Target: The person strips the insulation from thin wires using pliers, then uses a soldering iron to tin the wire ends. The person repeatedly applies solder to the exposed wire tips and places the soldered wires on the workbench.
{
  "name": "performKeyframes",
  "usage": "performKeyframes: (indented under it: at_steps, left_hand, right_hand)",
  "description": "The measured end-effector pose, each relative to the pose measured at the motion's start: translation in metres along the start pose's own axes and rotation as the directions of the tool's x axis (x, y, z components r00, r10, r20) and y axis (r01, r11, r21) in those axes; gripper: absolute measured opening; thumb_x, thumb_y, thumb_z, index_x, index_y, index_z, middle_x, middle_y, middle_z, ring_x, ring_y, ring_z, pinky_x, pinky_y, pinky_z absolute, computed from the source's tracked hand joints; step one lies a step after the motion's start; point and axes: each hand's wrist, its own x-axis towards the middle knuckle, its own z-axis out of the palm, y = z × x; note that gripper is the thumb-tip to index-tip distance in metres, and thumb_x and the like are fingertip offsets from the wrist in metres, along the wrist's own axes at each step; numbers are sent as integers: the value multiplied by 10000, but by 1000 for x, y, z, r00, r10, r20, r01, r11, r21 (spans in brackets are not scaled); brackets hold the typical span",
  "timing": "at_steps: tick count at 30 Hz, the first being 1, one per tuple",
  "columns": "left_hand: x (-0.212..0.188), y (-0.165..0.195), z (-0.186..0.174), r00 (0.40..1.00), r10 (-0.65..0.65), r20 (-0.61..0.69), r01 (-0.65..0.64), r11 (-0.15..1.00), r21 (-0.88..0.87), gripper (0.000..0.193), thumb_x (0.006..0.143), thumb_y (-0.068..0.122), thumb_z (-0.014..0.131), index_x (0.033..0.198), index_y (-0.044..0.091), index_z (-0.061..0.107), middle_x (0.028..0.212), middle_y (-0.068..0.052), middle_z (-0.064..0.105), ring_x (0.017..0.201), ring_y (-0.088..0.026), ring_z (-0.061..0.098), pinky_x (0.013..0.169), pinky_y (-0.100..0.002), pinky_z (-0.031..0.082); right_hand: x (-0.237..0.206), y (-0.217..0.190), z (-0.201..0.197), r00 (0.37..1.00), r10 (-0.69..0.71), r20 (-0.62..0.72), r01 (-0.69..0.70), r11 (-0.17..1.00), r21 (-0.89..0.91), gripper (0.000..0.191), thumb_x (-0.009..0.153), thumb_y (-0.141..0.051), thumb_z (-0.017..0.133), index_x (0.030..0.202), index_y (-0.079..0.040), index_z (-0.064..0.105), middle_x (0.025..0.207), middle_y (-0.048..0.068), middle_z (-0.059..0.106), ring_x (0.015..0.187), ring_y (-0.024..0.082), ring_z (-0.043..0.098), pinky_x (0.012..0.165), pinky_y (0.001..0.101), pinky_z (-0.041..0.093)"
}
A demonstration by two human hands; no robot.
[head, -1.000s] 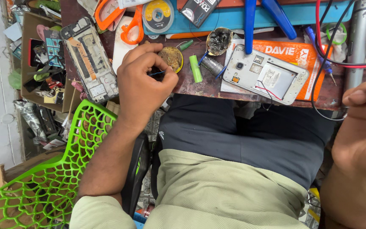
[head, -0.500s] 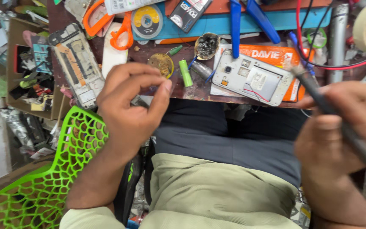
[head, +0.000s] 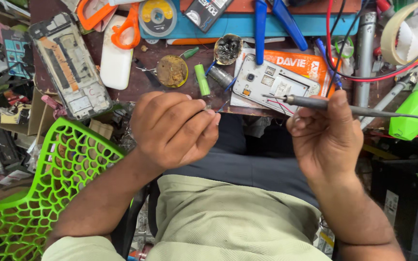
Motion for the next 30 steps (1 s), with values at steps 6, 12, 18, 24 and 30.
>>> performKeyframes:
  at_steps: [6,12,18,24,30]
  left_hand:
    - [-10,-8,9,999,-37,-20,36,999,-19,145,936,113,824,987,69,695,1024,-45,674,947,-253,655,797,-392,503]
    - [-22,-23,35,989,-144,-37,140,985,-101,161,906,131,770,930,70,624,1148,-104,644,1089,-310,625,916,-445,489]
    - [-31,-30,49,994,-106,26,109,977,-185,171,899,118,755,918,60,595,1144,-109,649,1106,-315,641,943,-465,495]
    - [-35,-32,54,992,-127,28,130,971,-203,164,917,116,749,931,49,600,1138,-116,653,1113,-325,652,954,-468,517]
    - [-36,-32,56,991,-136,20,137,970,-200,162,921,115,749,934,49,601,1137,-115,652,1119,-324,652,957,-460,520]
  right_hand:
    - [8,1,-3,963,-251,95,265,944,-195,356,1097,-320,732,1056,34,732,925,163,722,734,248,675,680,363,530]
    - [28,24,-7,809,-519,276,577,611,-542,217,1126,-118,744,1150,92,696,1035,160,714,776,210,697,704,293,564]
    - [27,31,-4,816,-505,281,563,584,-584,201,1108,-105,746,1132,89,697,1025,170,720,784,186,713,686,252,561]
    - [27,27,2,790,-498,358,594,476,-648,197,1118,-94,749,1099,101,722,1033,177,728,807,188,720,720,253,584]
    - [29,26,5,741,-523,422,644,373,-668,209,1077,-122,767,1096,83,733,1006,175,734,903,199,700,844,258,551]
